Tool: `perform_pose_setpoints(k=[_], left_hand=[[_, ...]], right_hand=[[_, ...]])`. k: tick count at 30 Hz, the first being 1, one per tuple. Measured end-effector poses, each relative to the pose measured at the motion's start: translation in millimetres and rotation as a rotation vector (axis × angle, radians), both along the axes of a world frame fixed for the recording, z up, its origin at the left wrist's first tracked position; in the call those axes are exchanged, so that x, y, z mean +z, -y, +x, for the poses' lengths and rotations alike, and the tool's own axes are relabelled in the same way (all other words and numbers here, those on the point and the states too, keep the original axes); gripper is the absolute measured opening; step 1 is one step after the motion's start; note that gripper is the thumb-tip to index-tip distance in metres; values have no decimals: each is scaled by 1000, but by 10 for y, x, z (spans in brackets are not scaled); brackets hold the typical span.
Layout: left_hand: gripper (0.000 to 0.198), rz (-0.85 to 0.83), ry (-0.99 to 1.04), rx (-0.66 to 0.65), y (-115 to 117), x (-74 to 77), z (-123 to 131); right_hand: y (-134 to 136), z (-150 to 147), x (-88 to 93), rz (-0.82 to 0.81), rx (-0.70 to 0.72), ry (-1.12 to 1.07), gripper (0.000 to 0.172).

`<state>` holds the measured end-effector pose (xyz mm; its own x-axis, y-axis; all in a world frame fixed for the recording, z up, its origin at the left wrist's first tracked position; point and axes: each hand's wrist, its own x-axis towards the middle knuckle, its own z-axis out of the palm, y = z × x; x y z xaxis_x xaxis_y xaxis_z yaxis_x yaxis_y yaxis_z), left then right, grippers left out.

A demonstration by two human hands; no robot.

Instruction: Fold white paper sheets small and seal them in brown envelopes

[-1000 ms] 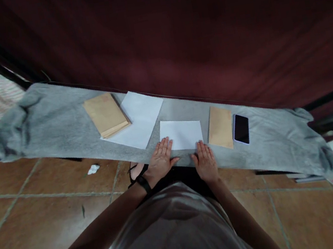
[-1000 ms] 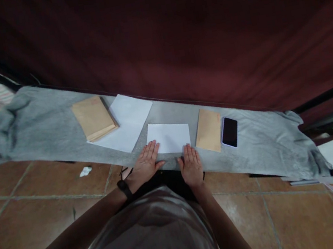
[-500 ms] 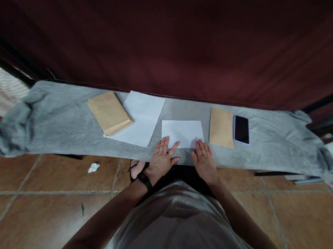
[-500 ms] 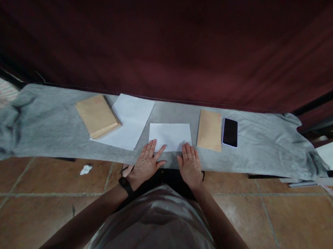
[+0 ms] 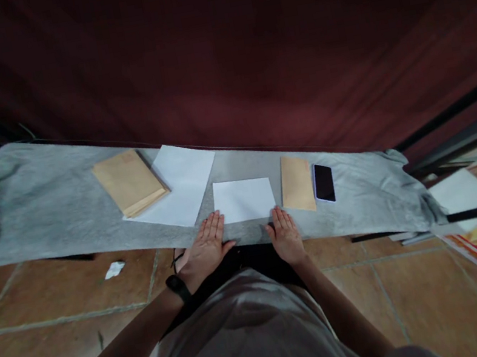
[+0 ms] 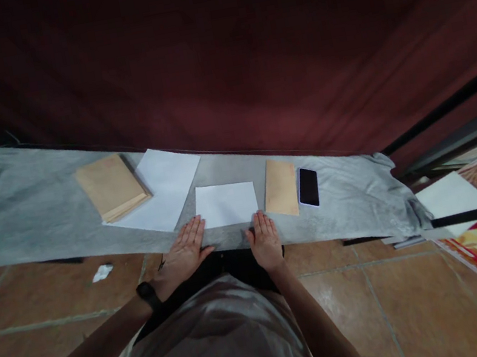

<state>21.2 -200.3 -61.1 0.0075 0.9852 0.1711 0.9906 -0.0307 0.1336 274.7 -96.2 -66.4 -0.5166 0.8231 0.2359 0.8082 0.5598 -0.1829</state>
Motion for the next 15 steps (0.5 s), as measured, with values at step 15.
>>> perform_pose_setpoints(k=[15], left_hand=[[64, 5, 29, -17, -611, 142, 659]], right_hand=[[30, -96, 3, 20, -42, 28, 60]])
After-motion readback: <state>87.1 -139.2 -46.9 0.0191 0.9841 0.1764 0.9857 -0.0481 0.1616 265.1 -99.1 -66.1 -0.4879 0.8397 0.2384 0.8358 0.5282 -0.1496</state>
